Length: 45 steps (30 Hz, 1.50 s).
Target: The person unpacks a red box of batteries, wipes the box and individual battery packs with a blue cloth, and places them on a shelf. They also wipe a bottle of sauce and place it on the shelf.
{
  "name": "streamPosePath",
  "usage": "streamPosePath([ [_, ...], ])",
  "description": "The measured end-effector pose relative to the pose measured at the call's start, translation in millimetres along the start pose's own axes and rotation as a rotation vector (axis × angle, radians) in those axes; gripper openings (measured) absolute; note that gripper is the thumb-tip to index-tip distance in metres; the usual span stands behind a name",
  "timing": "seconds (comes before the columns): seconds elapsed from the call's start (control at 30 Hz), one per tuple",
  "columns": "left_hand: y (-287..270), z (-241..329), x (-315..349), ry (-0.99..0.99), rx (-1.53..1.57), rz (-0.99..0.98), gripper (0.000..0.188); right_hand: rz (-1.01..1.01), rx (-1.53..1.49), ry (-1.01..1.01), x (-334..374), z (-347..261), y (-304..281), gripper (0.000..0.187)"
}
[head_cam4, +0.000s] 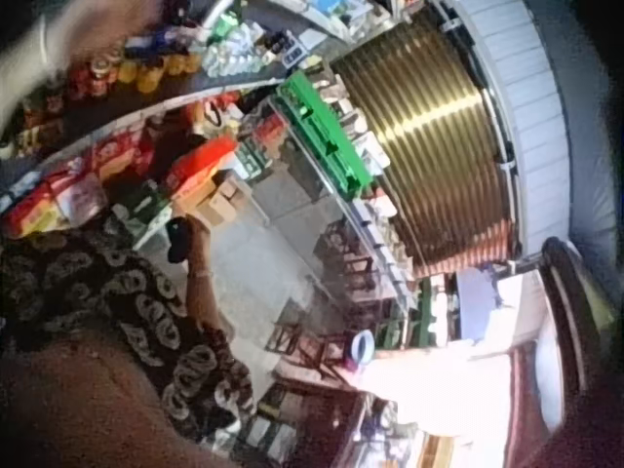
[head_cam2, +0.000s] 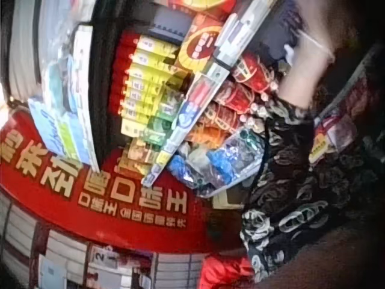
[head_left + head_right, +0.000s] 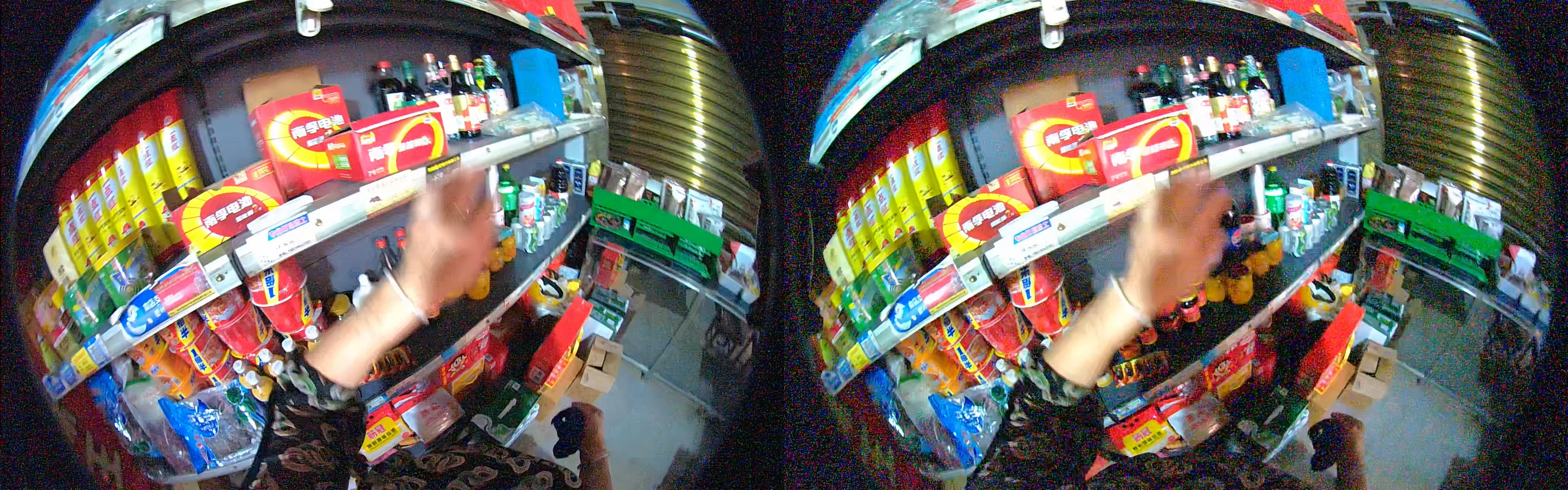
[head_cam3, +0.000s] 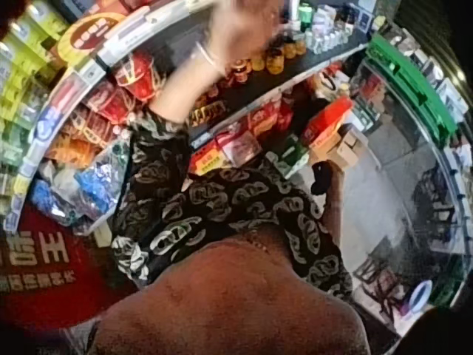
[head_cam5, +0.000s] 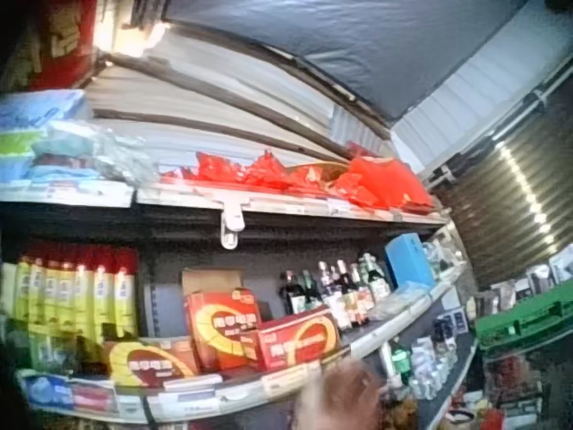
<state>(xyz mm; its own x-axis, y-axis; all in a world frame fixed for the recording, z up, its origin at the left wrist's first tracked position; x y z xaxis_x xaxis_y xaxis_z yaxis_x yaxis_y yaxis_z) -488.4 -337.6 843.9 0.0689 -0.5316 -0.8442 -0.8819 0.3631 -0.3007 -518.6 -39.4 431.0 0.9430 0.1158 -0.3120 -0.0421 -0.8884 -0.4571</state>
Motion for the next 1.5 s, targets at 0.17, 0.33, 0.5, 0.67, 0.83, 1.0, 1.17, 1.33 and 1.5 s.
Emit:
streamPosePath([
  [0.17,84.3,135.7,110.3,-0.293,0.880,-0.566,0.061,0.182,-0.651,0.451,9.9,-3.2,6.8,0.020],
  [0.33,128.0,235.0,261.9,-1.533,2.108,-1.053,0.069,0.422,-0.734,0.608,16.2,-75.7,37.3,0.017],
  [0.5,105.5,264.8,258.4,-2.182,2.537,-0.851,0.048,0.234,-0.024,-0.107,48.4,-163.8,62.3,0.051],
  [0.67,133.4,292.2,271.9,-2.063,2.454,-0.981,0.036,0.192,0.528,0.052,84.3,-133.6,60.3,0.063],
  [0.83,113.7,328.5,267.7,-1.912,2.572,-1.313,0.037,0.308,0.431,0.095,121.3,-123.7,42.1,0.053],
  [1.0,115.7,346.2,271.5,-1.782,2.358,-1.523,0.042,0.334,0.157,0.242,145.7,-103.8,32.8,0.053],
  [1.17,124.6,348.2,258.5,-1.641,2.295,-1.544,0.044,0.323,0.002,0.263,148.7,-77.7,29.9,0.059],
  [1.33,134.6,359.2,253.1,-1.558,2.350,-1.521,0.046,0.243,-0.147,0.498,179.7,-38.0,34.9,0.072],
  [1.5,118.8,375.7,263.7,-1.494,2.386,-1.803,0.049,0.363,-0.599,0.326,194.8,-49.3,49.7,0.081],
])
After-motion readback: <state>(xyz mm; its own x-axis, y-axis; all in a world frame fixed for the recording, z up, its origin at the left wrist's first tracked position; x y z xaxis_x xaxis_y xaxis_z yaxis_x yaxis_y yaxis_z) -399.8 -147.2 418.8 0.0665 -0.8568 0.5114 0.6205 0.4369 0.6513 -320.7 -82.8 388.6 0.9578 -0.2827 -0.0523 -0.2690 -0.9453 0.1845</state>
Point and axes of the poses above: each hand's wrist, its own x-axis away from the middle knuckle, its own y-axis out of the palm, z = x × y, the point moved 7 cm from there along -x, towards the middle knuckle, and after that the axes turned 10 degrees about x, right-handed, at the moved point
